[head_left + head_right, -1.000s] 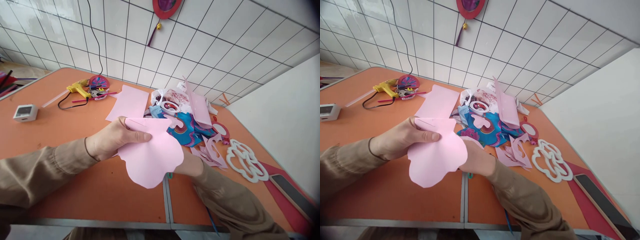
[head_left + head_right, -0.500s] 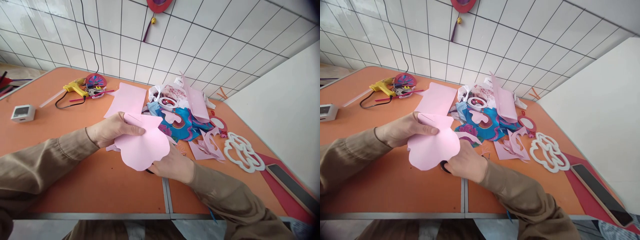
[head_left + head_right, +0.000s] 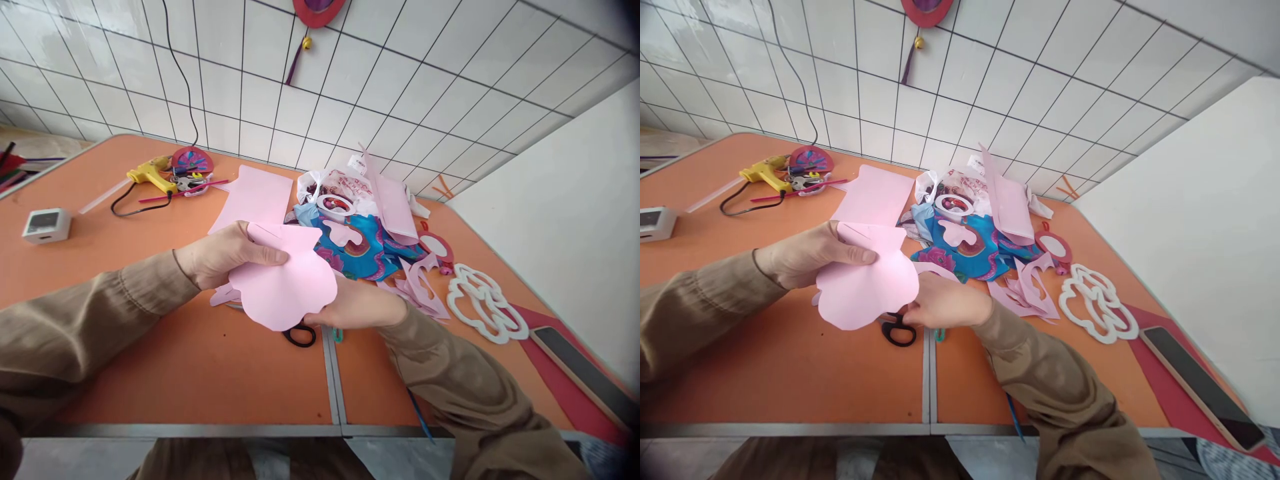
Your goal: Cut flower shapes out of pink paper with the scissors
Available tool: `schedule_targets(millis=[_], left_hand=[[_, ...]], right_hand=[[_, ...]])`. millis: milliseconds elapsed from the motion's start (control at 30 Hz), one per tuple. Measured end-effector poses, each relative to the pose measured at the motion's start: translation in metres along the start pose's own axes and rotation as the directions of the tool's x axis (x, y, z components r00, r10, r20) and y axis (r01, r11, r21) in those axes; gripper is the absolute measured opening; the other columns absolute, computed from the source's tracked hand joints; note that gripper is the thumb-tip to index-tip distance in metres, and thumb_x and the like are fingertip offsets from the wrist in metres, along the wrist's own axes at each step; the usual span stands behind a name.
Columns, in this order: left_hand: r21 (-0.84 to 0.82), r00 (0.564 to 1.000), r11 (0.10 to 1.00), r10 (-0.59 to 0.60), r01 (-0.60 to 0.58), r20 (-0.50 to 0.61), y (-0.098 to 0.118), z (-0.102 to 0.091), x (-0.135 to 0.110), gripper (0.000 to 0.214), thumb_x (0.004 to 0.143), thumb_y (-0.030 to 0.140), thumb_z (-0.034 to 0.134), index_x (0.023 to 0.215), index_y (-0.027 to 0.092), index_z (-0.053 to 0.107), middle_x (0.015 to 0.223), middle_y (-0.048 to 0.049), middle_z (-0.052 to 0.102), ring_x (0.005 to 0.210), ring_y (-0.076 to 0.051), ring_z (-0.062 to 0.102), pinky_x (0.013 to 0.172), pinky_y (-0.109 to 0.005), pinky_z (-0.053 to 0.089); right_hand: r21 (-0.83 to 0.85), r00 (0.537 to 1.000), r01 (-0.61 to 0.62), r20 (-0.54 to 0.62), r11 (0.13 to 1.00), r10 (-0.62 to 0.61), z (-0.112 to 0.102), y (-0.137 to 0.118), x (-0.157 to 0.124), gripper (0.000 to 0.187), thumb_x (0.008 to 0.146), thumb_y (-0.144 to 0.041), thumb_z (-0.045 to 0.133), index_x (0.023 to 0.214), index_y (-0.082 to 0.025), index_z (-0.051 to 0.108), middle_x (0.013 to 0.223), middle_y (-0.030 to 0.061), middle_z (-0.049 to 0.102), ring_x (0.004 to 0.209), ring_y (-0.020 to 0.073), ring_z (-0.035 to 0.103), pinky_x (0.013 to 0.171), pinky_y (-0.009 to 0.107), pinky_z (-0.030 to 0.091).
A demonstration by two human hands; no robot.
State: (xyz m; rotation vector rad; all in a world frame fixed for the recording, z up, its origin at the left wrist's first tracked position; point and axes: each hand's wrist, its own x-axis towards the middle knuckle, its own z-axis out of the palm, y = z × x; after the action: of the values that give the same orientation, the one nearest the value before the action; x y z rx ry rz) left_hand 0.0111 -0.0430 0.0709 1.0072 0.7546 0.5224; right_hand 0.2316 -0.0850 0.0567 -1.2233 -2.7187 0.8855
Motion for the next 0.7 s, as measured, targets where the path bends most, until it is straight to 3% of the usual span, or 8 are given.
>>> schedule_targets(millis=[67, 100, 167, 267, 367, 467, 567, 700], left_hand=[[0.005, 1.000, 1.000, -0.006, 0.005, 0.010, 0.000, 0.000, 0.000, 0.023, 0.066, 0.019, 0.087, 0.085, 0.009, 0.078, 0.082, -0.0130, 0.078, 0.070, -0.024, 0.072, 0.060, -0.030, 0.059], [0.006, 1.000, 1.000, -0.007, 0.007, 0.018, 0.000, 0.001, 0.000, 0.019, 0.067, 0.018, 0.086, 0.081, 0.009, 0.078, 0.078, -0.0120, 0.078, 0.069, -0.024, 0.072, 0.062, -0.030, 0.059], [0.014, 1.000, 1.000, -0.013, 0.013, 0.028, 0.000, 0.001, 0.000, 0.015, 0.067, 0.017, 0.085, 0.079, 0.010, 0.078, 0.076, -0.0111, 0.077, 0.069, -0.023, 0.072, 0.063, -0.030, 0.059], [0.051, 0.999, 0.999, -0.020, 0.018, 0.025, -0.002, 0.001, 0.001, 0.020, 0.066, 0.018, 0.086, 0.084, 0.011, 0.080, 0.078, -0.0113, 0.078, 0.068, -0.023, 0.071, 0.058, -0.028, 0.057], [0.114, 0.998, 0.993, -0.048, 0.042, 0.049, -0.004, 0.002, 0.002, 0.019, 0.063, 0.024, 0.088, 0.075, 0.011, 0.079, 0.064, -0.0092, 0.073, 0.053, -0.020, 0.066, 0.044, -0.025, 0.050], [0.137, 0.996, 0.989, -0.065, 0.055, 0.068, -0.006, 0.004, 0.002, 0.019, 0.062, 0.026, 0.089, 0.067, 0.012, 0.078, 0.052, -0.0064, 0.068, 0.043, -0.016, 0.059, 0.034, -0.021, 0.041], [0.142, 0.997, 0.989, -0.049, 0.039, 0.064, -0.006, 0.007, 0.002, 0.018, 0.061, 0.025, 0.089, 0.061, 0.013, 0.076, 0.046, -0.0045, 0.063, 0.045, -0.017, 0.061, 0.031, -0.017, 0.033], [0.172, 0.999, 0.985, -0.030, 0.023, 0.039, -0.006, 0.012, 0.001, 0.014, 0.062, 0.018, 0.085, 0.056, 0.013, 0.073, 0.045, -0.0031, 0.062, 0.046, -0.016, 0.061, 0.036, -0.018, 0.041]], right_hand=[[0.140, 1.000, -0.003, -0.019, 0.990, 0.006, -0.010, 0.009, 0.000, 0.016, 0.085, -0.017, 0.054, 0.076, -0.017, 0.066, 0.073, 0.0017, 0.069, 0.066, 0.0145, 0.060, 0.059, 0.025, 0.046], [0.225, 0.992, -0.047, -0.100, 0.973, 0.071, -0.013, 0.013, 0.000, 0.020, 0.086, -0.018, 0.052, 0.073, -0.016, 0.066, 0.067, 0.0013, 0.066, 0.060, 0.0138, 0.058, 0.054, 0.025, 0.044], [0.409, 0.925, -0.064, -0.317, 0.910, 0.208, -0.017, 0.021, 0.001, 0.022, 0.089, -0.027, 0.053, 0.077, -0.016, 0.068, 0.064, 0.0011, 0.065, 0.051, 0.0116, 0.054, 0.047, 0.024, 0.040], [0.617, 0.841, 0.112, -0.476, 0.779, 0.256, -0.015, 0.022, 0.001, 0.038, 0.093, -0.049, 0.053, 0.088, -0.016, 0.070, 0.071, 0.0037, 0.068, 0.051, 0.0114, 0.056, 0.043, 0.023, 0.038], [0.659, 0.871, 0.226, -0.467, 0.718, 0.154, -0.011, 0.011, 0.000, 0.046, 0.090, -0.059, 0.054, 0.094, -0.016, 0.070, 0.069, 0.0022, 0.065, 0.052, 0.0107, 0.054, 0.043, 0.023, 0.036], [0.619, 0.869, 0.201, -0.470, 0.759, 0.153, -0.008, -0.001, -0.001, 0.027, 0.083, -0.043, 0.069, 0.082, -0.016, 0.068, 0.064, -0.0006, 0.061, 0.052, 0.0098, 0.052, 0.045, 0.023, 0.037], [0.588, 0.866, 0.142, -0.464, 0.796, 0.189, -0.008, -0.005, 0.000, 0.021, 0.081, -0.029, 0.067, 0.066, -0.017, 0.061, 0.056, -0.0027, 0.055, 0.048, 0.0085, 0.049, 0.044, 0.023, 0.035], [0.579, 0.893, 0.139, -0.424, 0.803, 0.151, -0.010, -0.005, 0.000, 0.017, 0.084, -0.031, 0.062, 0.076, -0.016, 0.066, 0.061, -0.0008, 0.061, 0.050, 0.0094, 0.051, 0.047, 0.024, 0.039]])
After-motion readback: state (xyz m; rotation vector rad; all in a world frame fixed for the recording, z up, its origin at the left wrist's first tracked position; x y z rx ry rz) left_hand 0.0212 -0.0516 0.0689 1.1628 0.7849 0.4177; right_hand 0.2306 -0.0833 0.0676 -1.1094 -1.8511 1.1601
